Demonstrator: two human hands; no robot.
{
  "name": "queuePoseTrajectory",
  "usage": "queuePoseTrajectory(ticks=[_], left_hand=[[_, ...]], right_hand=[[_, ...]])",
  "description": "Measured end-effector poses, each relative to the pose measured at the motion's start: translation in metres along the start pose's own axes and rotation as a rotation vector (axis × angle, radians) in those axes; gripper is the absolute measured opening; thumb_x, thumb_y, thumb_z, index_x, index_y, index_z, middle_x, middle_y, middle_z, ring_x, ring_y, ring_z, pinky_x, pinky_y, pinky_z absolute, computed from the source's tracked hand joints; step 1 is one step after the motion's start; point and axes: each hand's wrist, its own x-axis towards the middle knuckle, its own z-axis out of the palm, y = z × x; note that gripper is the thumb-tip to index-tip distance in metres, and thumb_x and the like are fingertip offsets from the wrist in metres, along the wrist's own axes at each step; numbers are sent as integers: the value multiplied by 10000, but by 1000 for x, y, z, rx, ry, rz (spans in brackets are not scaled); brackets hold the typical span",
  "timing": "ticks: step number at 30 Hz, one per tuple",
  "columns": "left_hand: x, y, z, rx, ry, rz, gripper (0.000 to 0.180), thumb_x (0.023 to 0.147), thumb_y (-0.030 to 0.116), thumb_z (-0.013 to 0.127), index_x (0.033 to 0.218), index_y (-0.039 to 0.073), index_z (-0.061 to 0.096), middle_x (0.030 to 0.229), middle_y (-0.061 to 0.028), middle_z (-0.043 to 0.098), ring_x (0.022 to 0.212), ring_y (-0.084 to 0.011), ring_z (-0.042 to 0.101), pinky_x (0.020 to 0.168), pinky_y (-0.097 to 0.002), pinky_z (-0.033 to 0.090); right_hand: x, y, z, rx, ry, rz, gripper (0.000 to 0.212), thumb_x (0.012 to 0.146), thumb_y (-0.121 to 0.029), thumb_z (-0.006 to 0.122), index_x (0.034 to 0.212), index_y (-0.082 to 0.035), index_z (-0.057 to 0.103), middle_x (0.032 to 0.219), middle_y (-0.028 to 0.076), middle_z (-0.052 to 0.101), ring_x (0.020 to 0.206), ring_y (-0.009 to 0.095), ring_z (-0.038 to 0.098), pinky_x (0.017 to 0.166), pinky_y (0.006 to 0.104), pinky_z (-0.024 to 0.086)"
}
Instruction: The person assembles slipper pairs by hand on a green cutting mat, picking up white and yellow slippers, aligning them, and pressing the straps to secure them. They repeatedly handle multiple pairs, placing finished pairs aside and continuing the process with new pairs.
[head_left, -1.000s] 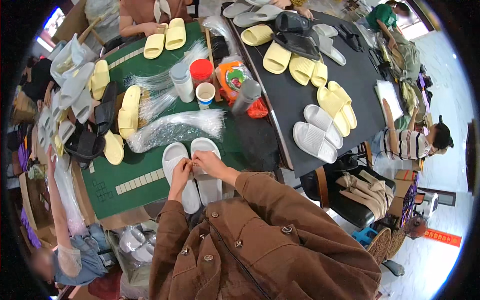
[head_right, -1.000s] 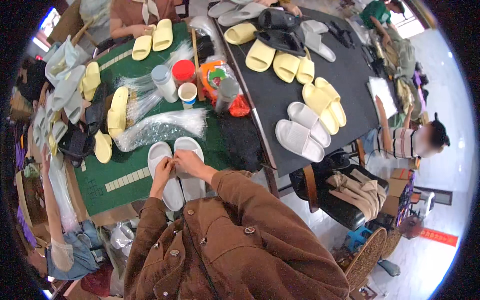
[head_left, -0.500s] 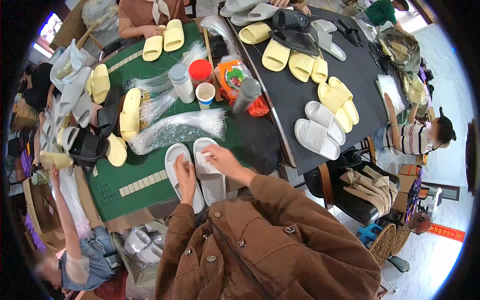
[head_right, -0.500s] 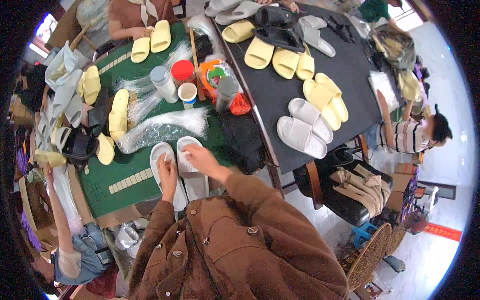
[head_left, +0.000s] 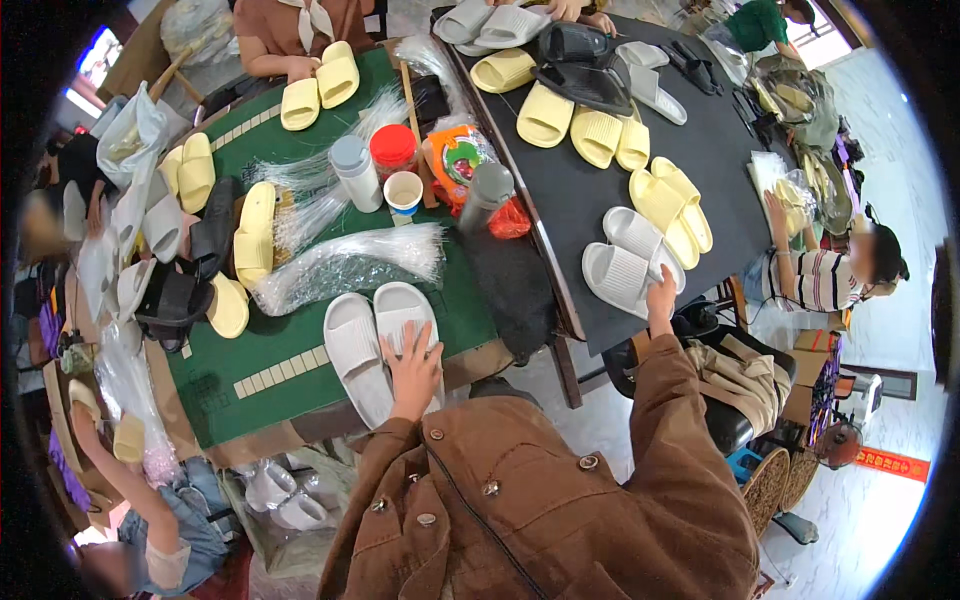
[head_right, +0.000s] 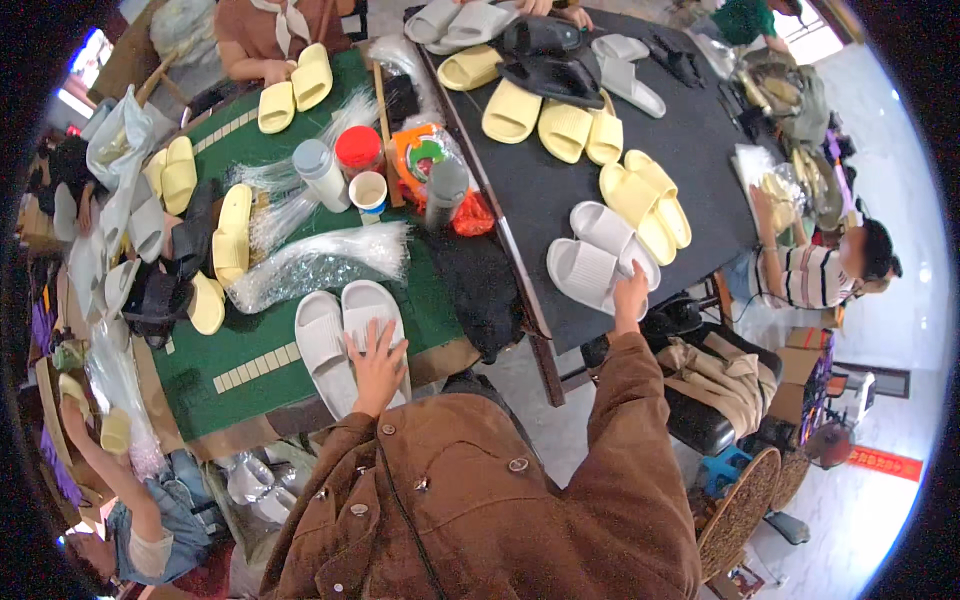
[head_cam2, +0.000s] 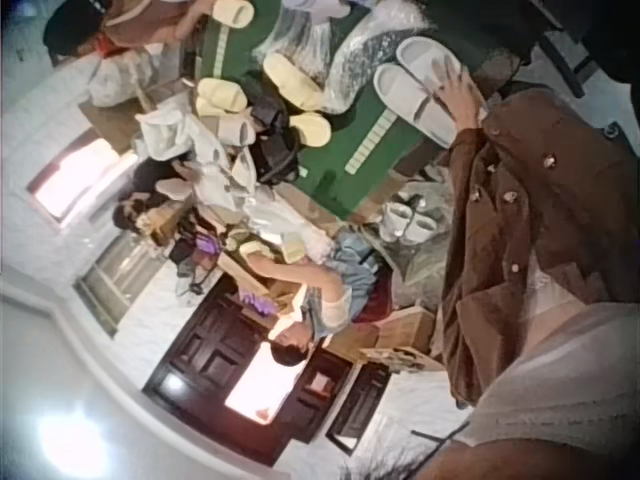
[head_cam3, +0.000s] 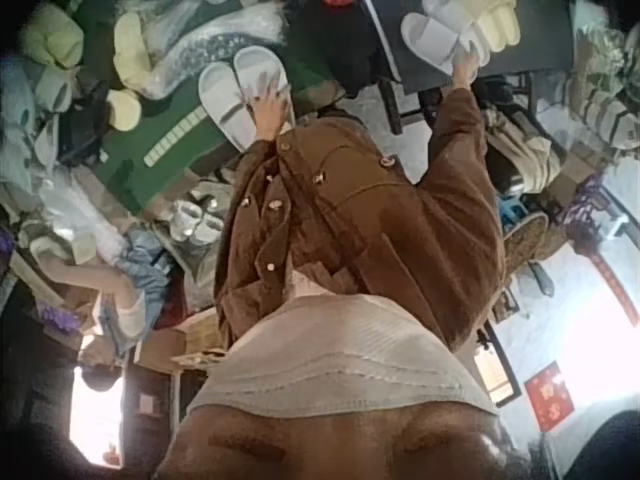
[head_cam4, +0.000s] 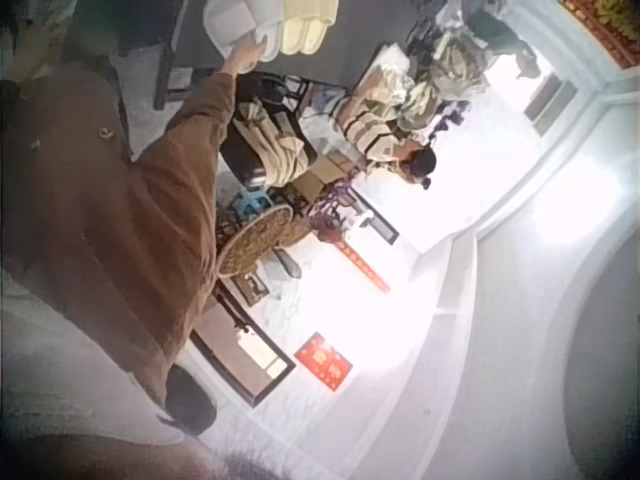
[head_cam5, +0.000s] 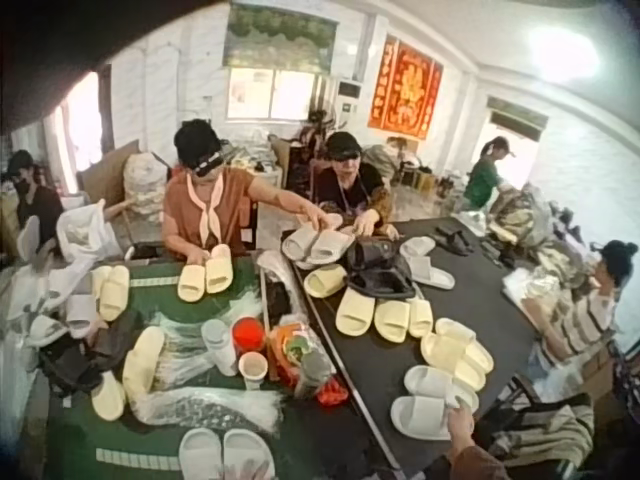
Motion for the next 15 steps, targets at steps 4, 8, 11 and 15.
queuePoseTrajectory(ticks=[4,8,11,15], left_hand=[[-27,-25,3,53,198,-125,322,765,102,629,1064,219,624,1421,-32,357,1365,-332,214,979,-752,47],[-59,-75,-16,93,199,-296,375,725,42,584,1036,239,655,1420,-21,377,1370,-315,224,996,-736,45],[-103,-144,-25,77,122,-221,451,723,-33,529,1046,256,652,1421,-10,380,1376,-308,218,1024,-706,55],[-139,-220,-49,171,102,-318,532,664,-107,513,1022,251,677,1461,-15,316,1396,-316,151,1064,-656,65]], right_hand=[[13,-11,4,-241,-225,-92,512,759,-131,549,1271,-135,527,1297,159,484,1198,335,446,1016,432,314],[20,11,5,-348,-169,-264,443,770,-143,562,1208,-77,560,1235,179,525,1148,351,473,978,426,354],[14,1,14,-336,-84,-278,324,770,-118,573,1084,-39,585,1092,186,581,1016,348,541,871,438,413],[11,1,14,-162,-236,-327,240,769,-75,551,999,-9,573,960,189,589,863,346,579,753,428,447]])
